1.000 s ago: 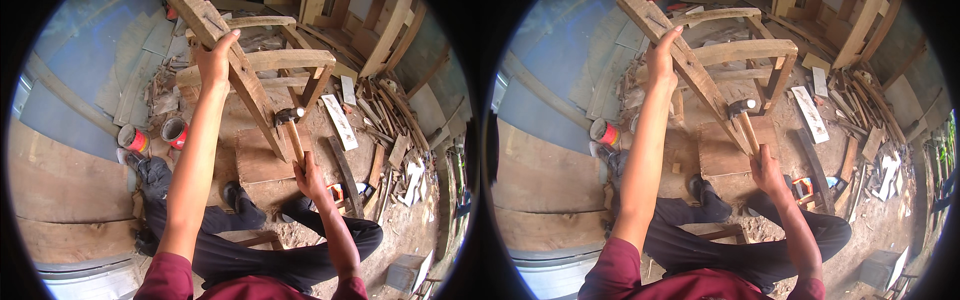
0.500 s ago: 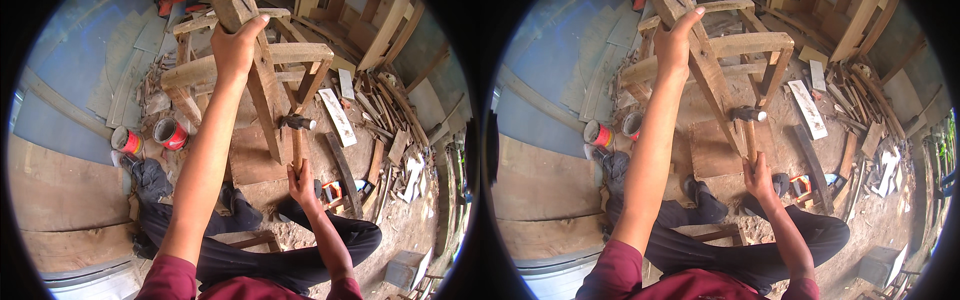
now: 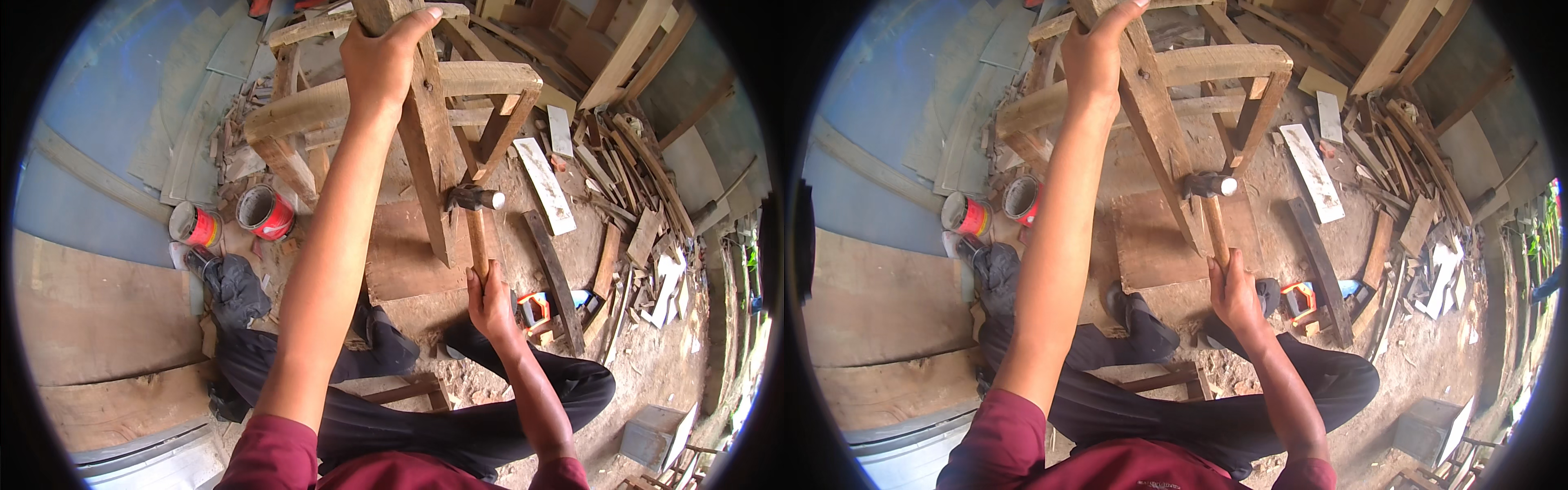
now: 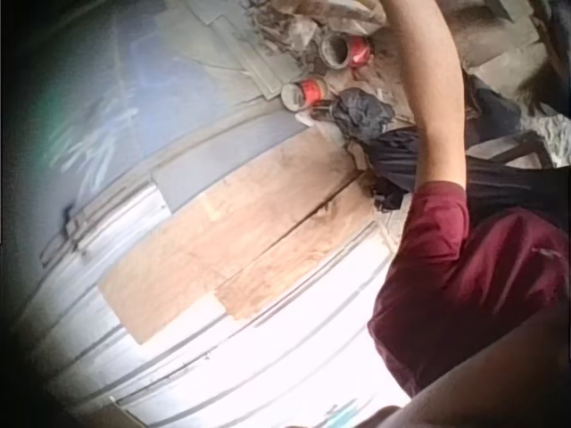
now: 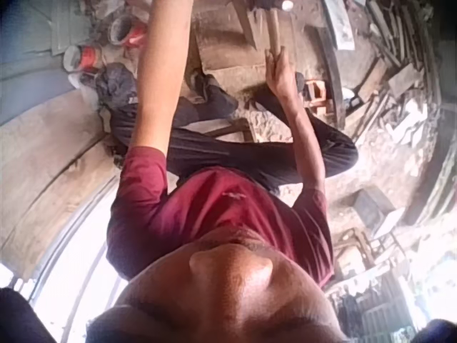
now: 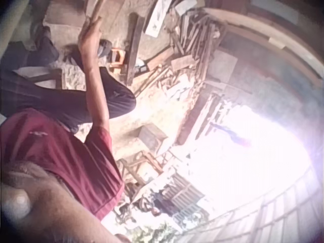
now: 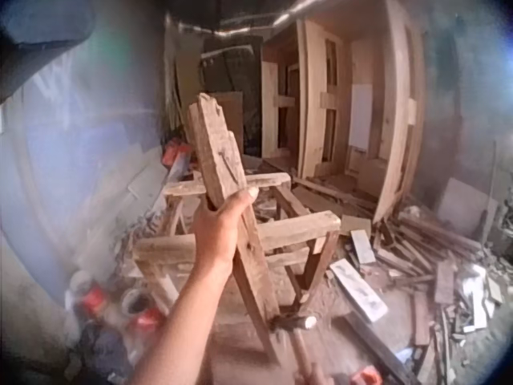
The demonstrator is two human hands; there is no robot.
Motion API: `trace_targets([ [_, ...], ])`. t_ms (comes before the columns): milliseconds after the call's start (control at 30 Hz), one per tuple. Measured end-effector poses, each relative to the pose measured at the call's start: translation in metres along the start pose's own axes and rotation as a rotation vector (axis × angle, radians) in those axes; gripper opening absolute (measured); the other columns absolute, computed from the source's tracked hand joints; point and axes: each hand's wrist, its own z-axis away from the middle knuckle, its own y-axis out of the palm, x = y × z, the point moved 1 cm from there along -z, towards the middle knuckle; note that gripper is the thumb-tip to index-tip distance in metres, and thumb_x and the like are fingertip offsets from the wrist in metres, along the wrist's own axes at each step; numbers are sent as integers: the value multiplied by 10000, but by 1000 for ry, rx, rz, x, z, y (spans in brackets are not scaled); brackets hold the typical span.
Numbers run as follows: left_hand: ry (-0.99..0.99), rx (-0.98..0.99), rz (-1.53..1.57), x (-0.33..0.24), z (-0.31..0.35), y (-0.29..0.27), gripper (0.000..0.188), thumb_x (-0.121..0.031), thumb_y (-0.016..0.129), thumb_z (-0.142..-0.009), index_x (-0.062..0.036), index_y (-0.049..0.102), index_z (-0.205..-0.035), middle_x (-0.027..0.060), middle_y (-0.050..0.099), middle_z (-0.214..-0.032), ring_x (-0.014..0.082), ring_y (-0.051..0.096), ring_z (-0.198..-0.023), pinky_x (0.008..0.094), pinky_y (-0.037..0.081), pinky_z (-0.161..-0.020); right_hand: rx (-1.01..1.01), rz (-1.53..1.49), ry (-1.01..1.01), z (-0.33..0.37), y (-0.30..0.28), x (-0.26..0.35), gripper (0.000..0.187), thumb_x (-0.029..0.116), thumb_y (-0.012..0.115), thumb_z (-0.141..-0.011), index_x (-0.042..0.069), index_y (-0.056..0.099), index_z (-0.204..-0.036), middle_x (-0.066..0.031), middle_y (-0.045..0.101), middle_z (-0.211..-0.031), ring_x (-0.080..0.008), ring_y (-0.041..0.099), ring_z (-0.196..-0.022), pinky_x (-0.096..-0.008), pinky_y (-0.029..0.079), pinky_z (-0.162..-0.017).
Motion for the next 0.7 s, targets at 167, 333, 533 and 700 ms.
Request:
trace_targets([
  [167, -71, 45, -14, 2, -3, 3, 450, -292, 797, -793, 40, 690, -1078, 117, 706, -1037, 187, 644, -961, 318, 487, -852, -26, 24, -30, 3, 4, -8, 198, 80, 578, -976, -33, 444, -1069, -250, 582, -662, -472, 598, -593, -440, 407, -453],
  [333, 34, 114, 63, 11, -9, 5, 417, -265, 790, -803, 41, 692, -1070, 112, 709, -1036, 186, 648, -959, 317, 489, -864, -43, -9, -8, 7, 29, -30, 312, 65, 589, -965, -74, 404, -1174, -270, 588, -684, -486, 611, -602, -500, 436, -469],
  [533, 60, 221, 116, 5, -3, 15, 377, -229, 759, -831, 36, 693, -1090, 107, 712, -1054, 172, 656, -986, 311, 498, -877, -205, -125, -38, 14, 78, -64, 103, 85, 513, -1001, 7, 450, -1026, -80, 509, -646, -206, 538, -515, -334, 431, -484],
  [700, 149, 238, 187, -2, 12, 29, 322, -201, 756, -840, 34, 710, -1055, 100, 724, -1008, 162, 668, -954, 303, 509, -875, -176, -166, -9, 18, 97, -83, 110, 79, 529, -978, 5, 474, -1038, -197, 527, -759, -369, 606, -625, -438, 459, -547],
])
